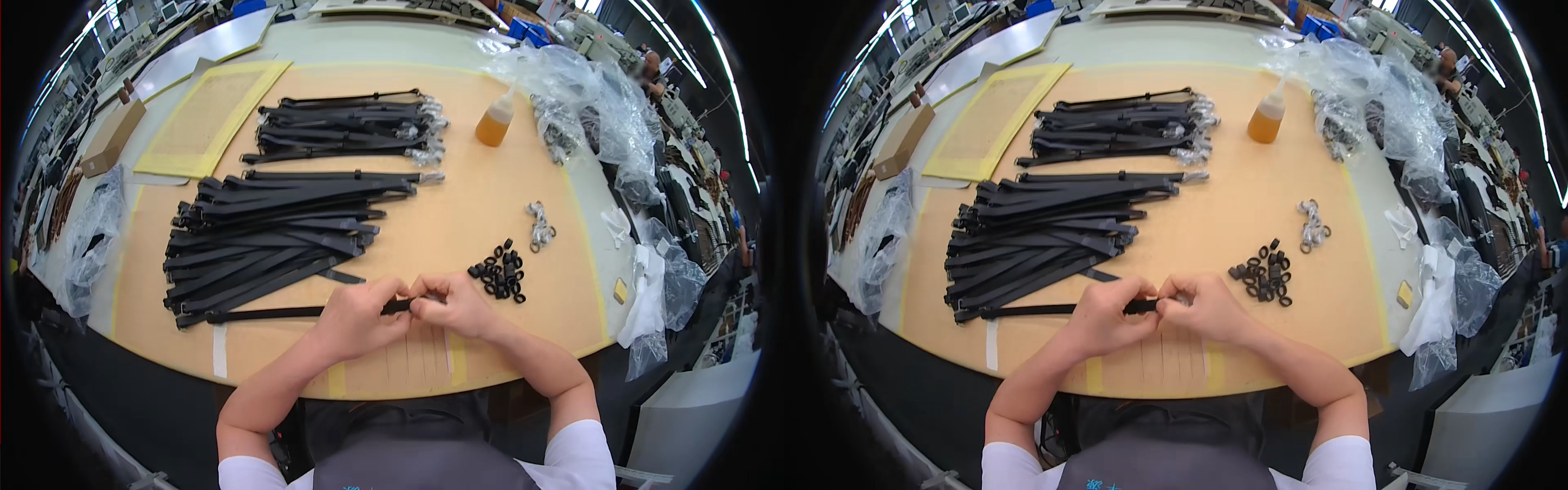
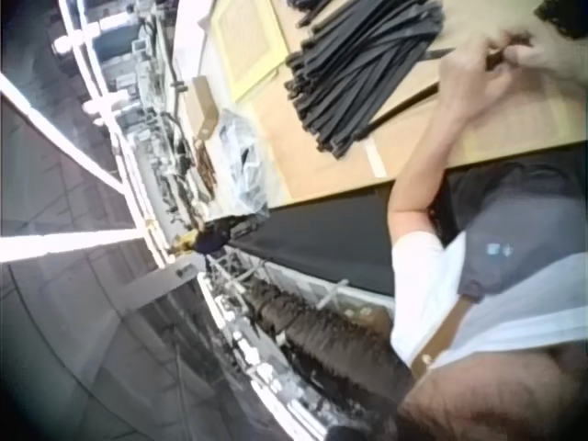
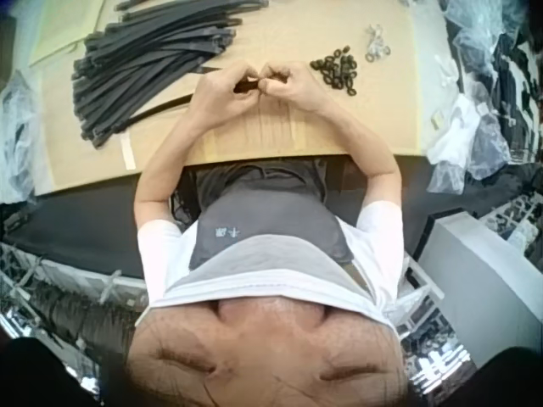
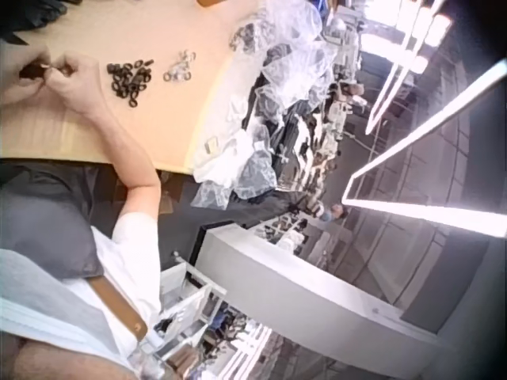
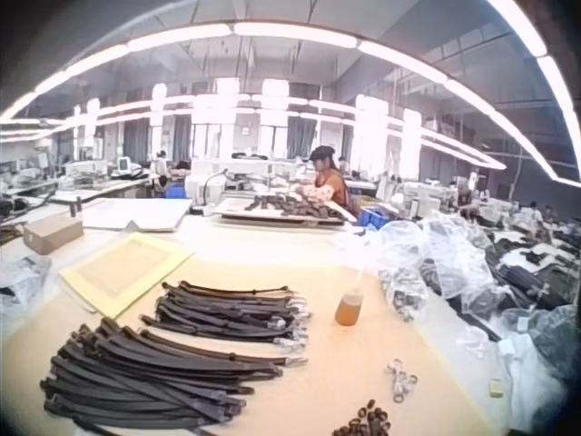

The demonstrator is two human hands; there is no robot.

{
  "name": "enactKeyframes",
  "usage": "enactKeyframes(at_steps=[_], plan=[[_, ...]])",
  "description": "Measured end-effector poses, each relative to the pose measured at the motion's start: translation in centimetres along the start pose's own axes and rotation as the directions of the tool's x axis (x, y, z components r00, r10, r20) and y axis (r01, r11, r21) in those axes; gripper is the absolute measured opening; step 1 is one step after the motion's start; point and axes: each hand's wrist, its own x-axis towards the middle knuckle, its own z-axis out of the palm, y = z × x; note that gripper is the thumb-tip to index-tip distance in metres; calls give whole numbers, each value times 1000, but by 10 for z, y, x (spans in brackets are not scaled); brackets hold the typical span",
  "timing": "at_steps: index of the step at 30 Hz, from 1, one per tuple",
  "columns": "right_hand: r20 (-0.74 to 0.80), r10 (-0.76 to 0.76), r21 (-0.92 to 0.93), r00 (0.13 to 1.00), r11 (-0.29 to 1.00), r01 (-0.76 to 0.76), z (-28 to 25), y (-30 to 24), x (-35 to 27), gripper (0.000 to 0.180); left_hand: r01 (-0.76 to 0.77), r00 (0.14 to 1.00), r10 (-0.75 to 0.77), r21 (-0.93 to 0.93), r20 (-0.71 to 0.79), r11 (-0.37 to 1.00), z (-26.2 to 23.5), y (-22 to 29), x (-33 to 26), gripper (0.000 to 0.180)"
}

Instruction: The person assembles black fabric straps by inserting small black plastic rings into the ends of the straps. They pick up a strap, slide a ring onto it, and then use a yellow sponge to rub the ring into place. The person repeats this process for multiple straps, stacking the finished items on the table.

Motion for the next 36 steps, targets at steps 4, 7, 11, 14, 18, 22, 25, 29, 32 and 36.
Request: enactKeyframes(at_steps=[4, 7, 11, 14, 18, 22, 25, 29, 32, 36], plan=[[84, 94, 117, 992, 988, -103, -9, -3, 0, 16, 41, 996, -31, -127, 84, 991, -7, 0, 2, 23], [151, 86, 164, 985, 980, -111, -13, -3, 2, 19, 80, 995, -63, -235, 77, 969, -7, -2, 1, 22], [233, 113, 219, 966, 962, -166, -15, -1, 5, 25, 151, 985, -123, -266, 120, 952, -6, -6, -2, 22], [260, 117, 231, 959, 956, -179, -15, -4, 6, 28, 143, 988, -121, -263, 100, 954, -3, -10, -3, 21], [277, 138, 206, 951, 958, -199, -18, -3, 6, 29, 132, 989, -110, -254, 98, 958, -2, -7, -3, 21], [267, 143, 196, 953, 960, -199, -17, -1, 7, 28, 119, 991, -99, -244, 92, 962, 0, -7, -2, 22], [246, 132, 193, 960, 964, -181, -16, 2, 7, 27, 129, 989, -106, -245, 104, 961, 0, -6, -2, 22], [252, 144, 180, 957, 965, -192, -16, 2, 8, 26, 134, 988, -111, -227, 112, 965, -2, -5, -3, 23], [248, 147, 180, 958, 964, -195, -15, 1, 7, 25, 141, 985, -115, -225, 125, 964, -2, -5, -3, 23], [245, 148, 177, 958, 965, -195, -14, 1, 8, 25, 106, 990, -84, -214, 111, 971, 0, -7, -4, 24]])
